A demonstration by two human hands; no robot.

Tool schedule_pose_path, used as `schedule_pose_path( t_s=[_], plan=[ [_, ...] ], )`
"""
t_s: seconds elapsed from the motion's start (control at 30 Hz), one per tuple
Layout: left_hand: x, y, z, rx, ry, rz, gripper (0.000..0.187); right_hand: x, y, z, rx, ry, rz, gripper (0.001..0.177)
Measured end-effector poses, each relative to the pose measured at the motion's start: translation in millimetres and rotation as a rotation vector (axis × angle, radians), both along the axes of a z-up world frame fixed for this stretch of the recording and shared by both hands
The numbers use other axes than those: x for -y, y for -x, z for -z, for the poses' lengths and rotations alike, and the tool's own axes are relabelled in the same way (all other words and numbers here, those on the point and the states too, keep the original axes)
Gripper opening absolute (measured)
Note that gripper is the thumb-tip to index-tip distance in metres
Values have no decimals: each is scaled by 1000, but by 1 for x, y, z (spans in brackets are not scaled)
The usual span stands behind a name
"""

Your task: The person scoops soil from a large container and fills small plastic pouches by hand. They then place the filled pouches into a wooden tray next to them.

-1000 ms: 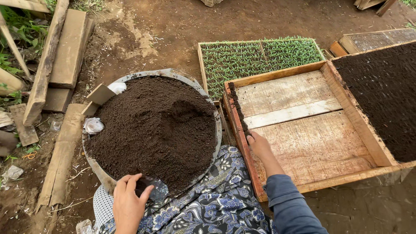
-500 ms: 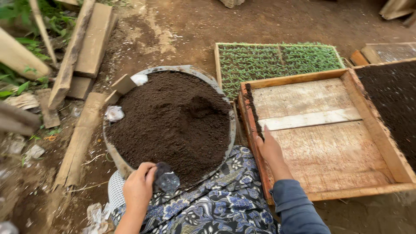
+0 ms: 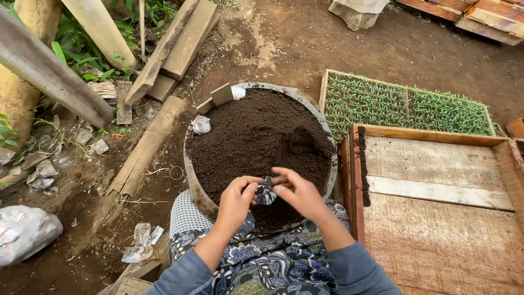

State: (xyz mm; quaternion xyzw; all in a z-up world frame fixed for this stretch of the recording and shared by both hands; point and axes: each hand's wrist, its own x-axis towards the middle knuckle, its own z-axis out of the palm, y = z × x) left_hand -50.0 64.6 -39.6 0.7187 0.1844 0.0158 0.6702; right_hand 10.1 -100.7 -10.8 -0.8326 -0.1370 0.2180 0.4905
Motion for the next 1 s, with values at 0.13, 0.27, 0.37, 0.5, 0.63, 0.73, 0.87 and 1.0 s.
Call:
schedule_pose_path(
  t_s=[0.13, 0.27, 0.37, 0.5, 0.63, 0.73, 0.87, 1.0],
  plan=[
    [10, -5, 10, 3, 220, -43, 13, -15, 6, -3, -96, -60, -27, 23],
    [14, -4, 14, 18, 374, -31, 9, -12, 10, -1, -117, -222, -16, 20],
    [16, -6, 13, 99, 484, 15, 12, -7, 10, 22, -192, -382, 43, 16],
    [7, -8, -19, 423, 149, 40, 45, -1, 10, 31, -271, -602, 136, 12],
    [-14, -15, -47, 849, -601, 231, 30, 1, 8, 16, -179, -586, 101, 15],
    [-21, -24, -50, 601, -360, 442, 16, -3, 4, -16, 45, -324, 16, 14],
    [-15, -32, -38, 271, -157, 276, 27, 2, -12, 4, 407, -27, -81, 15],
    [-12, -29, -45, 166, -104, 46, 6, 20, -34, 69, 392, 206, 354, 29]
  ],
)
